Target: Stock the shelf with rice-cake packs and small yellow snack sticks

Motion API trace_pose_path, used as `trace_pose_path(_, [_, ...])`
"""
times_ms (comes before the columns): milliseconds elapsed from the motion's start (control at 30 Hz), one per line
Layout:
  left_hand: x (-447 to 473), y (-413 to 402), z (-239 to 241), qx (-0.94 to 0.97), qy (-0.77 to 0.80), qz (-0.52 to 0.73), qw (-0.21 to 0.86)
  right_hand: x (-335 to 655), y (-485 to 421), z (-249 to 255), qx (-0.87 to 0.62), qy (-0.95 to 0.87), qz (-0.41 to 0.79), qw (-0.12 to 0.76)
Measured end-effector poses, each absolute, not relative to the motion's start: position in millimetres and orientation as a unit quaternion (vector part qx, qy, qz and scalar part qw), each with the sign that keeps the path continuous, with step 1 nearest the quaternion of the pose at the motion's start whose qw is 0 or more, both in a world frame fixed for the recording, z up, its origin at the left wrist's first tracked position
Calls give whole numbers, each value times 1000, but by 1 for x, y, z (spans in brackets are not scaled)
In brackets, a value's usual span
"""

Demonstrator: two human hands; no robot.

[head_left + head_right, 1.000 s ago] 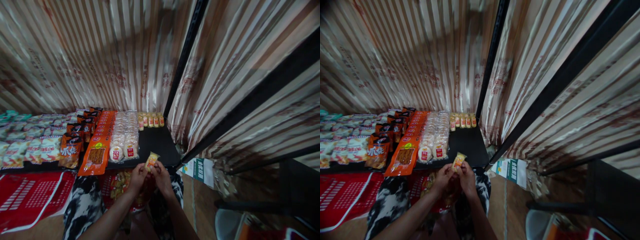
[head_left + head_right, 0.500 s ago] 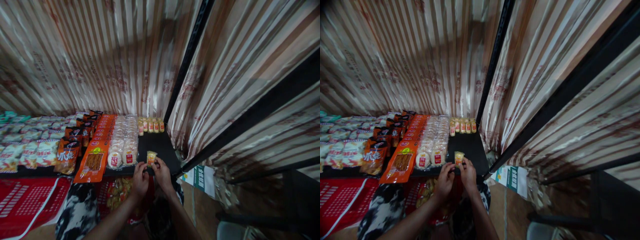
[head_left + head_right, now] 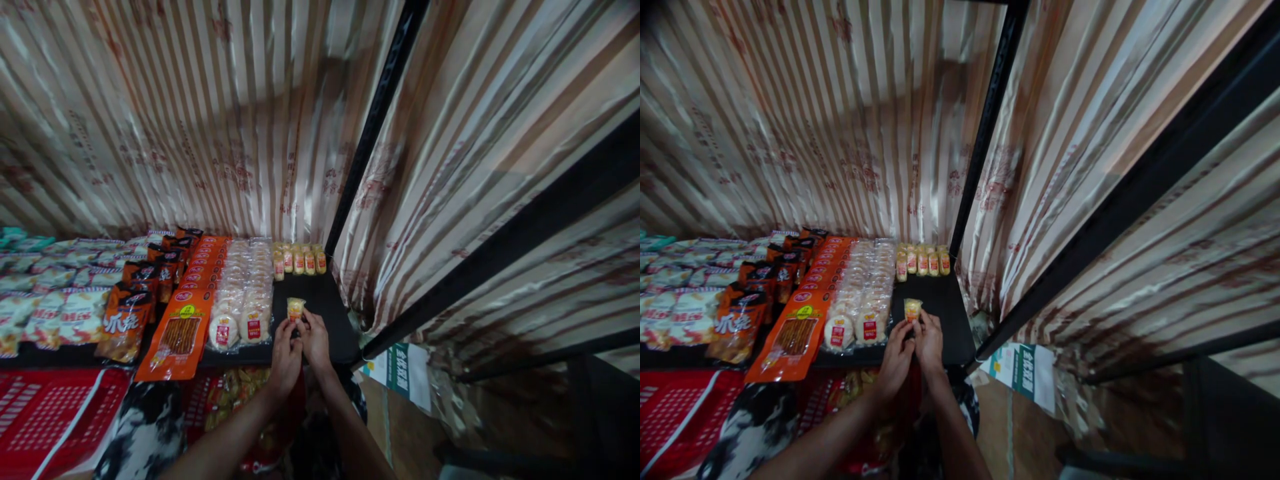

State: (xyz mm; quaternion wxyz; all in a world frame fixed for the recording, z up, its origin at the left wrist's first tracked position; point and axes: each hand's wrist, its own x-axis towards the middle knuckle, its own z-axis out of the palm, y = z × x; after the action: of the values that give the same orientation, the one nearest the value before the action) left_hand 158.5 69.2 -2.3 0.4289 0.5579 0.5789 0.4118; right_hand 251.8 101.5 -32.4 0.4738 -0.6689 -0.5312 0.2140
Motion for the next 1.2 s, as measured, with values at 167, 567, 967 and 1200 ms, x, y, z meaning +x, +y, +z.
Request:
trace_pose_path(167, [165,89,3,564,585,381,441,252,121,-38,-656,-505,233,510])
trace_pose_path(567, [183,146,8,570,593,353,445,263,175,-25,-677,-538,200,461])
trace_pose_path(967, [192,188,10,541,615,344,459,265,215,-26,-692,-561,145,431])
trace_pose_path(1200, [192,197,10,522,603,391,460,264,232,-30,-676,-571,130,448])
